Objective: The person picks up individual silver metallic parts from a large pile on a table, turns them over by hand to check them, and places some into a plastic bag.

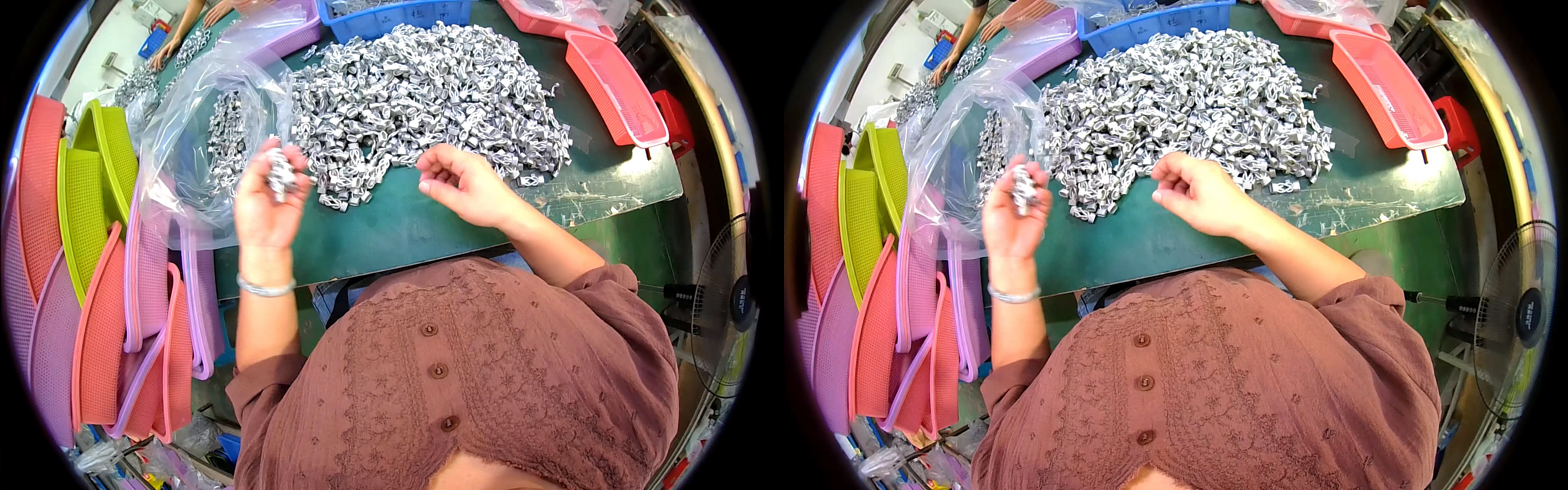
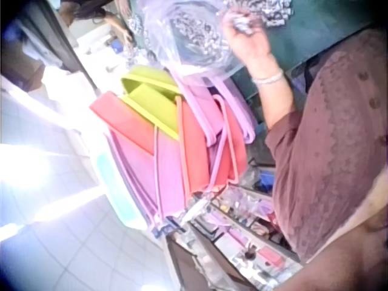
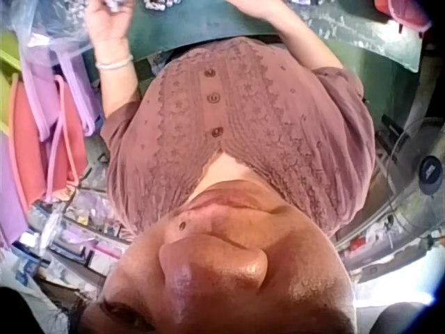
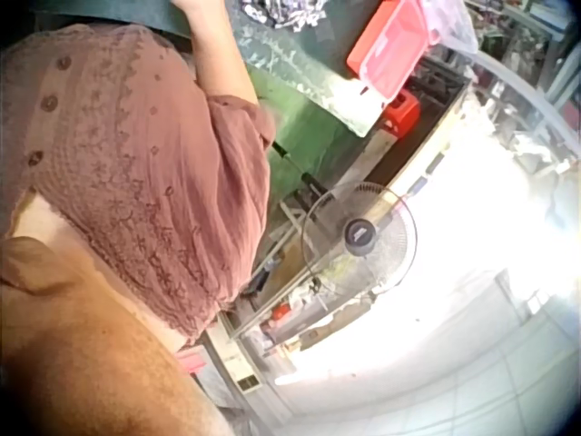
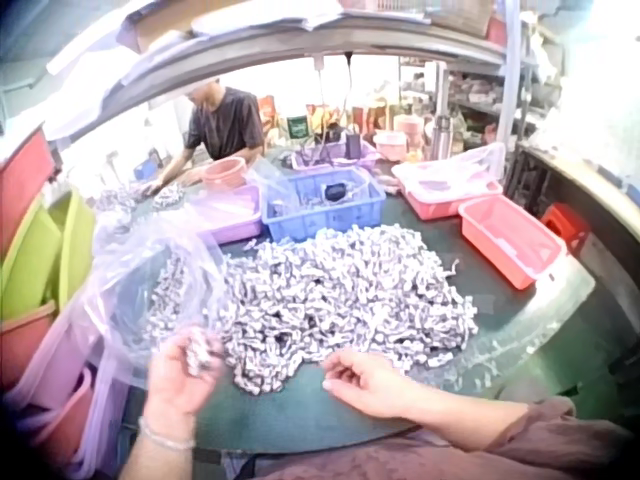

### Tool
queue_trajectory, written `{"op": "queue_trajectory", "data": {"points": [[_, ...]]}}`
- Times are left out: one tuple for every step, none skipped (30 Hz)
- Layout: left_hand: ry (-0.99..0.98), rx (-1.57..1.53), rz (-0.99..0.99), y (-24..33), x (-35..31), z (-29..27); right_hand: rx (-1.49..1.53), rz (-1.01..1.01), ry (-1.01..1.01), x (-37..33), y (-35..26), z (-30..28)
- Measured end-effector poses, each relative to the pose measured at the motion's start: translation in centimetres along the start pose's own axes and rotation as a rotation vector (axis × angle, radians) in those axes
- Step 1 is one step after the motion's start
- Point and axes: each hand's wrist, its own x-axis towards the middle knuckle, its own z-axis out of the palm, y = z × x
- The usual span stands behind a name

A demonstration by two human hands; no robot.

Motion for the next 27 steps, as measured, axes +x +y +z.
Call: {"op": "queue_trajectory", "data": {"points": [[0.197, 0.016, 0.127, 1.2, 0.3, 0.5, -0.028, -0.004, 0.019, 0.1, -0.1, -0.4], [0.393, 0.031, 0.254, 2.4, 0.6, 1.0, -0.056, -0.008, 0.039, 0.3, -0.3, -0.8], [0.381, 0.1, 0.3, 4.4, 1.4, -1.5, -0.084, 0.02, 0.01, 0.5, -0.7, -1.4], [0.368, 0.167, 0.342, 6.1, 2.4, -4.3, -0.073, 0.036, 0.024, 0.5, -0.9, -1.7], [0.38, 0.21, 0.402, 6.7, 3.2, -4.8, -0.126, 0.038, 0.03, 0.8, -1.0, -2.0], [0.481, 0.265, 0.441, 6.3, 3.1, -3.8, -0.181, 0.041, 0.042, 1.0, -1.0, -2.3], [0.583, 0.319, 0.482, 5.7, 2.8, -1.8, -0.242, -0.002, 0.069, 1.4, -1.0, -2.5], [0.685, 0.372, 0.523, 5.4, 2.6, -0.7, -0.304, -0.045, 0.097, 1.8, -0.8, -2.6], [0.593, 0.463, 0.541, 5.1, 2.5, -0.9, -0.363, -0.089, 0.122, 2.2, -0.7, -2.7], [0.564, 0.49, 0.516, 4.8, 2.3, -0.9, -0.48, -0.159, 0.154, 2.6, -0.7, -2.7], [0.534, 0.517, 0.491, 4.0, 1.9, -0.6, -0.597, -0.229, 0.187, 3.0, -0.7, -2.8], [0.506, 0.541, 0.464, 3.1, 1.5, -0.1, -0.716, -0.298, 0.218, 3.5, -0.7, -2.8], [0.459, 0.525, 0.453, 2.2, 1.3, -0.1, -0.782, -0.28, 0.196, 4.1, -0.8, -2.9], [0.41, 0.564, 0.448, 1.3, 0.9, 0.1, -0.832, -0.316, 0.211, 4.7, -0.7, -3.0], [0.362, 0.603, 0.44, 0.3, 0.6, 0.5, -0.882, -0.35, 0.227, 5.4, -0.3, -3.1], [0.313, 0.639, 0.431, -0.7, 0.3, 0.8, -0.933, -0.384, 0.242, 6.0, 0.0, -3.1], [0.274, 0.672, 0.415, -1.6, 0.0, 1.2, -0.987, -0.346, 0.233, 6.5, 0.0, -3.0], [0.238, 0.704, 0.4, -2.4, -0.3, 1.5, -1.016, -0.333, 0.227, 6.9, 0.1, -2.8], [0.195, 0.733, 0.402, -3.2, -0.5, 1.4, -1.045, -0.319, 0.221, 7.2, 0.3, -2.6], [0.163, 0.738, 0.36, -3.7, -0.8, 1.9, -1.074, -0.305, 0.217, 7.4, 0.3, -2.4], [0.144, 0.756, 0.334, -4.2, -1.2, 1.9, -1.134, -0.268, 0.182, 7.7, 0.3, -2.1], [0.123, 0.773, 0.308, -4.7, -1.4, 1.8, -1.151, -0.255, 0.174, 7.7, 0.1, -1.9], [0.115, 0.839, 0.364, -5.4, -1.3, 1.3, -1.167, -0.241, 0.166, 7.7, -0.1, -1.7], [0.1, 0.837, 0.326, -5.6, -1.4, 1.5, -1.186, -0.225, 0.159, 7.6, -0.3, -1.6], [0.084, 0.834, 0.288, -5.7, -1.6, 1.8, -1.182, -0.215, 0.174, 7.7, -0.2, -1.5], [0.069, 0.831, 0.25, -5.9, -1.6, 2.0, -1.178, -0.205, 0.19, 7.8, 0.0, -1.4], [0.059, 0.852, 0.251, -6.2, -1.5, 2.0, -1.173, -0.194, 0.205, 7.8, 0.1, -1.2]]}}
